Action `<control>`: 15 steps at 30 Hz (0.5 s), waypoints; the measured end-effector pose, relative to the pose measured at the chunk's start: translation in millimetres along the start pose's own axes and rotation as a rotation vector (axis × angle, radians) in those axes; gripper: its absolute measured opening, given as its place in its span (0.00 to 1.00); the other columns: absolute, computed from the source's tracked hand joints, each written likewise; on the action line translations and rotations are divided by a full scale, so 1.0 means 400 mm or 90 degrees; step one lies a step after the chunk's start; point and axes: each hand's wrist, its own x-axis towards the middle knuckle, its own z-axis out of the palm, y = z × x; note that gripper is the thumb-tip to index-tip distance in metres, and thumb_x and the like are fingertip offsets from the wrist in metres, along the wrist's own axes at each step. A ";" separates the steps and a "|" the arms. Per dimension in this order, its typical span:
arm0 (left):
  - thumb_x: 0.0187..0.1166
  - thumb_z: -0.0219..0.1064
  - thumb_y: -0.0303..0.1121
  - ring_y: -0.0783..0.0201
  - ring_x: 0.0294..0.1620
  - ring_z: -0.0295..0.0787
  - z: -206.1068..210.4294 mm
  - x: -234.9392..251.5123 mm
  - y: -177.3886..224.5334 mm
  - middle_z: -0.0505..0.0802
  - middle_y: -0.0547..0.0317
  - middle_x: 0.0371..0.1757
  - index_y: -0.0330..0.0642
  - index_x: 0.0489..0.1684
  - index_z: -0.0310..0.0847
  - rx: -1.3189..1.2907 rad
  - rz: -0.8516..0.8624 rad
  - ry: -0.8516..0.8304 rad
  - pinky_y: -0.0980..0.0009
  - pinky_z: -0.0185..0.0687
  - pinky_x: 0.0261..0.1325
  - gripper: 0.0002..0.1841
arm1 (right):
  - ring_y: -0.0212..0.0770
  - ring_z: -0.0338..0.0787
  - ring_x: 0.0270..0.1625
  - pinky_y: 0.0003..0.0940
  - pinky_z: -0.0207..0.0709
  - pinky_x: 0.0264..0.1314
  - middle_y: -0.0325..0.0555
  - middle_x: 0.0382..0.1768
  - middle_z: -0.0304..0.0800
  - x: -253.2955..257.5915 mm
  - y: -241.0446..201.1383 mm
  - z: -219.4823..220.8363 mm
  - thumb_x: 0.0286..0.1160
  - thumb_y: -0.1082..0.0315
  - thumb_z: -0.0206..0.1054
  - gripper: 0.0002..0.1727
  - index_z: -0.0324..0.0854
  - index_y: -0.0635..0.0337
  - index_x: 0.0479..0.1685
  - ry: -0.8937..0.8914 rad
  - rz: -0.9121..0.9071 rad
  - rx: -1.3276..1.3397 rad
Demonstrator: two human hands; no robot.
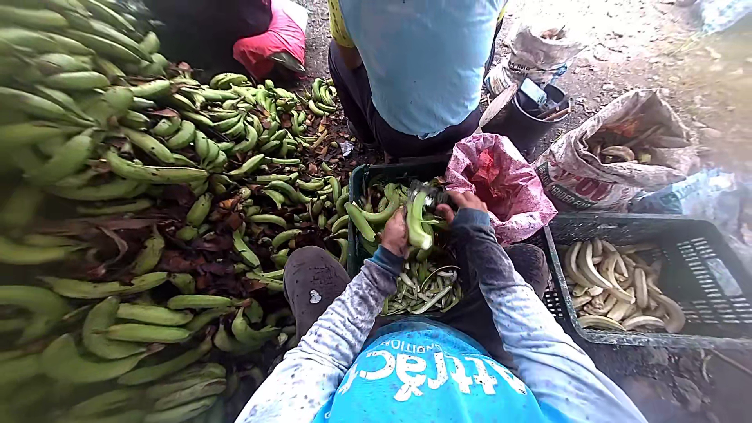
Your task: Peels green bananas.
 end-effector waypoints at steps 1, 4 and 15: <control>0.95 0.39 0.53 0.61 0.48 0.85 0.002 -0.012 -0.003 0.88 0.49 0.55 0.41 0.73 0.75 0.005 0.008 0.000 0.59 0.84 0.51 0.28 | 0.71 0.79 0.75 0.74 0.67 0.75 0.68 0.70 0.83 0.024 -0.012 -0.024 0.83 0.43 0.63 0.31 0.79 0.52 0.78 -0.002 0.078 0.010; 0.96 0.39 0.51 0.66 0.51 0.87 -0.019 -0.026 0.017 0.89 0.52 0.57 0.43 0.76 0.73 -0.050 0.054 -0.015 0.64 0.86 0.55 0.27 | 0.65 0.73 0.82 0.70 0.58 0.83 0.65 0.77 0.78 0.060 -0.016 -0.044 0.89 0.44 0.53 0.31 0.75 0.55 0.81 0.037 0.158 0.153; 0.95 0.35 0.52 0.74 0.33 0.88 -0.060 0.024 0.063 0.91 0.66 0.39 0.52 0.63 0.76 -0.223 0.079 -0.124 0.76 0.86 0.33 0.24 | 0.70 0.90 0.52 0.73 0.79 0.56 0.65 0.48 0.91 -0.028 -0.043 0.034 0.75 0.45 0.71 0.25 0.90 0.51 0.64 0.161 -0.243 0.035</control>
